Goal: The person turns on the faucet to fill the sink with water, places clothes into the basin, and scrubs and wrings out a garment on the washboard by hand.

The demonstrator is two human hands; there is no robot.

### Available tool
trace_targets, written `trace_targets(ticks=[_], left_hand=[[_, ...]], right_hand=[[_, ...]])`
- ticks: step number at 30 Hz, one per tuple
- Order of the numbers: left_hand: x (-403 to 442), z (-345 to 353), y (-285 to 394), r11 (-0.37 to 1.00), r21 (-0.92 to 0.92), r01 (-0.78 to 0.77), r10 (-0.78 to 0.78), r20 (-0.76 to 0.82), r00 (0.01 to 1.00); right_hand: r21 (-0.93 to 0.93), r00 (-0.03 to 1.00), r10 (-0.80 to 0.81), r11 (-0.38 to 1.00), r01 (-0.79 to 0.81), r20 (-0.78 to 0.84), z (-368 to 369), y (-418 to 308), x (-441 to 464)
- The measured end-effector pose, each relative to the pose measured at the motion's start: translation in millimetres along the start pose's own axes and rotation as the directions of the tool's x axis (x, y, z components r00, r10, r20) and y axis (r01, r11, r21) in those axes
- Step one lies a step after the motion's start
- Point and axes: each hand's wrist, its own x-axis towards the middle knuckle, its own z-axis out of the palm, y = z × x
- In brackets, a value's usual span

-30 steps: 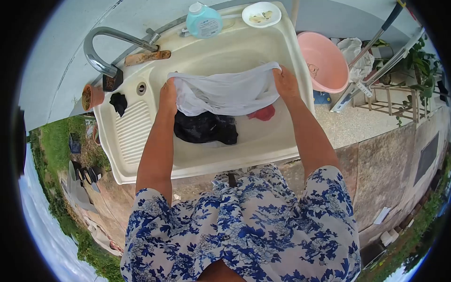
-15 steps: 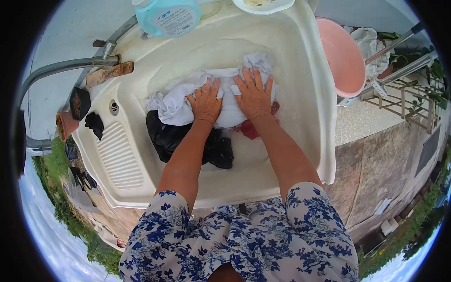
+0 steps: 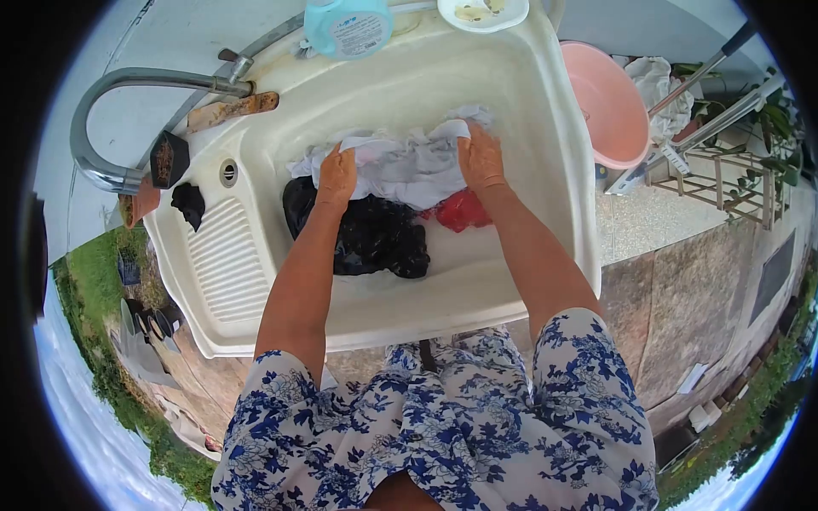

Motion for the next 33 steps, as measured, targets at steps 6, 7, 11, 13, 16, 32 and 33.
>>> trace_targets(ticks=[6, 7, 11, 13, 16, 32, 33], left_hand=[[-5, -135, 35, 0.922, -0.374, 0.097, -0.222, -0.31, 0.924], [-3, -153, 29, 0.991, -0.133, 0.022, -0.078, -0.436, 0.897], [-23, -231, 70, 0.98, 0.166, -0.113, 0.188, -0.556, 0.809], [-24, -238, 60, 0.953, 0.27, -0.137, 0.269, -0.545, 0.794], [-41, -273, 93, 0.974, 0.225, -0.037, 0.165, -0.582, 0.796], [-81, -259, 17, 0.979, 0.196, 0.064, 0.001, -0.315, 0.949], [-95, -223, -22, 0.968, 0.221, 0.121, -0.071, -0.222, 0.972]], right_hand=[[0.5, 0.906, 0.383, 0.829, -0.251, -0.179, -95, -15, 14], [0.501, 0.909, 0.379, 0.829, -0.249, -0.175, -111, -24, 16], [0.589, 0.933, 0.309, 0.794, -0.148, -0.183, -179, -77, 34], [0.527, 0.946, 0.218, 0.848, -0.06, -0.242, -195, -54, 47], [0.67, 0.946, 0.2, 0.742, 0.024, -0.255, -230, -81, 61], [0.646, 0.926, 0.357, 0.68, -0.347, 0.122, -217, -35, 19], [0.58, 0.887, 0.406, 0.677, -0.453, 0.219, -193, 2, -5]])
